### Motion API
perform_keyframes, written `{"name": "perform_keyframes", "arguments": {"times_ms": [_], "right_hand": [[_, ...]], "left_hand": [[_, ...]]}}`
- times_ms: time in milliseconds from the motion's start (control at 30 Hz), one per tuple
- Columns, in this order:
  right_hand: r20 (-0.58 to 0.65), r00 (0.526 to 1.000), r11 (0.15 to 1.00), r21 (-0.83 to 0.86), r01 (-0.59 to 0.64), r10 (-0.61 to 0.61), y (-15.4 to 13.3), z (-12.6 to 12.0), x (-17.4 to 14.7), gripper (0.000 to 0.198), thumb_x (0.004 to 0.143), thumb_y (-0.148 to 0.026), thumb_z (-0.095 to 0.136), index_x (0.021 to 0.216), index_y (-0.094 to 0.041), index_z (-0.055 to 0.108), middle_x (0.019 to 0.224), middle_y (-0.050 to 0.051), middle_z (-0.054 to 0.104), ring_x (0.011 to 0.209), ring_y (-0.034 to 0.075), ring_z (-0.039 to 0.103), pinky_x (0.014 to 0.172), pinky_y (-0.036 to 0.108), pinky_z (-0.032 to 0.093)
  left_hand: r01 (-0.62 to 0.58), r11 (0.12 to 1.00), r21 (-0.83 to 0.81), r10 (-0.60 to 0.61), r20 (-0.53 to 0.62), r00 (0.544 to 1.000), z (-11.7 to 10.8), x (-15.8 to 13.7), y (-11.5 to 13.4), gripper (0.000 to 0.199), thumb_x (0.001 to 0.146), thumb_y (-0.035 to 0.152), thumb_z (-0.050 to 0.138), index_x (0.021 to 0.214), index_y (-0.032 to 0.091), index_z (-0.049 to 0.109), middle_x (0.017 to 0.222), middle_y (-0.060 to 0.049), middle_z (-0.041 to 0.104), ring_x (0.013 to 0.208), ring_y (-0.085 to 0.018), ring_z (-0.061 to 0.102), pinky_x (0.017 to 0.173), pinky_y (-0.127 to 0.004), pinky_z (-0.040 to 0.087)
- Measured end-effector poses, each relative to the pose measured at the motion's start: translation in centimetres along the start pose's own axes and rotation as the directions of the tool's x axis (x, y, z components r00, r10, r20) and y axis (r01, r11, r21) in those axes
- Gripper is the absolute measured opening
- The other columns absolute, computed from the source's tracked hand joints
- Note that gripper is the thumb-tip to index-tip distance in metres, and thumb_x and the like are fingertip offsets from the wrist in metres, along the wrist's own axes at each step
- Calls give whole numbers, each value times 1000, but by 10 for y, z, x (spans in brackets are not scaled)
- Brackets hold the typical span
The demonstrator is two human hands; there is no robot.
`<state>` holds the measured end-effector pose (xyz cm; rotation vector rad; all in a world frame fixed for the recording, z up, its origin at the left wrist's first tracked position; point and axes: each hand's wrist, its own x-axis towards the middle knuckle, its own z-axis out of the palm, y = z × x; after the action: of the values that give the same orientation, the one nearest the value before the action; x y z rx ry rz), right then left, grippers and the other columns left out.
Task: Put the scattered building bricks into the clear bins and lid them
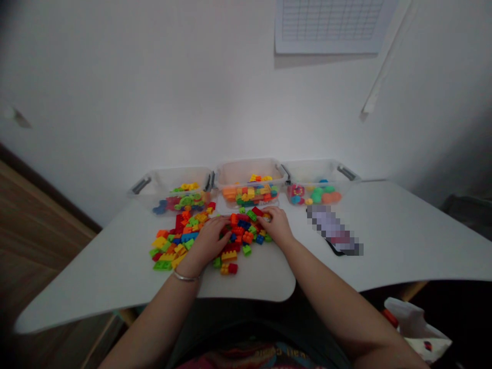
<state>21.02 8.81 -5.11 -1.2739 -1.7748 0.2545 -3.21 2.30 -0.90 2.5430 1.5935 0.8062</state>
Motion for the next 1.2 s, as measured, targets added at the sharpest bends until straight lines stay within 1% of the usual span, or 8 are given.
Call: {"name": "perform_keyframes", "arguments": {"times_ms": [233,400,500,667,800,900,967,1200], "right_hand": [[-49,998,999,41,-29,31,1,-4,-4,19,76,-36,65,87,-20,69,94,10,72,91,27,64,87,45,49],[-164,978,988,104,-114,130,-10,-13,-8,26,78,-43,61,89,-20,67,87,10,69,80,26,61,75,43,51],[-202,969,983,142,-117,144,-19,-21,-11,25,79,-41,61,91,-19,64,83,8,67,71,23,59,67,38,51],[-217,976,996,90,1,19,-31,-33,-16,20,79,-37,60,92,-22,61,80,5,65,68,20,57,66,36,51],[-318,942,993,19,117,-105,-40,-45,-11,18,82,-36,59,95,-23,60,89,7,67,68,20,56,66,37,51],[-362,902,972,-80,219,-233,-47,-56,3,17,82,-34,61,95,-23,60,93,7,67,73,21,57,69,38,50],[-395,878,963,-124,241,-271,-52,-63,17,18,82,-35,62,95,-23,61,93,8,67,77,22,58,73,40,50],[-512,843,986,-57,155,-162,-60,-69,90,25,84,-34,58,105,-20,61,96,7,66,82,22,60,77,39,50]], "left_hand": [[2,1000,4,-2,7,1000,1,0,-2,27,87,22,58,113,17,65,121,-12,67,117,-27,59,107,-47,44],[8,1000,-1,-8,8,1000,0,0,-2,27,87,22,57,113,17,64,123,-11,66,119,-27,58,108,-46,44],[9,1000,0,-9,11,1000,0,0,-2,26,88,22,57,112,17,64,124,-11,66,118,-27,58,107,-46,44],[8,1000,-9,-8,12,1000,1,0,-3,26,88,23,57,112,18,64,124,-10,66,119,-27,57,108,-46,43],[5,1000,-7,-5,16,1000,1,-1,-3,24,87,22,57,110,17,64,121,-11,67,118,-26,58,108,-45,43],[9,1000,-7,-9,18,1000,-1,-1,-2,24,88,22,57,110,17,64,122,-11,67,118,-26,58,108,-45,43],[13,1000,-9,-13,24,1000,-3,-1,0,24,88,21,57,110,16,64,122,-11,66,118,-26,58,108,-45,42],[30,1000,-1,-30,31,999,-5,-1,2,24,88,22,57,110,17,64,123,-11,67,119,-26,58,108,-45,42]]}}
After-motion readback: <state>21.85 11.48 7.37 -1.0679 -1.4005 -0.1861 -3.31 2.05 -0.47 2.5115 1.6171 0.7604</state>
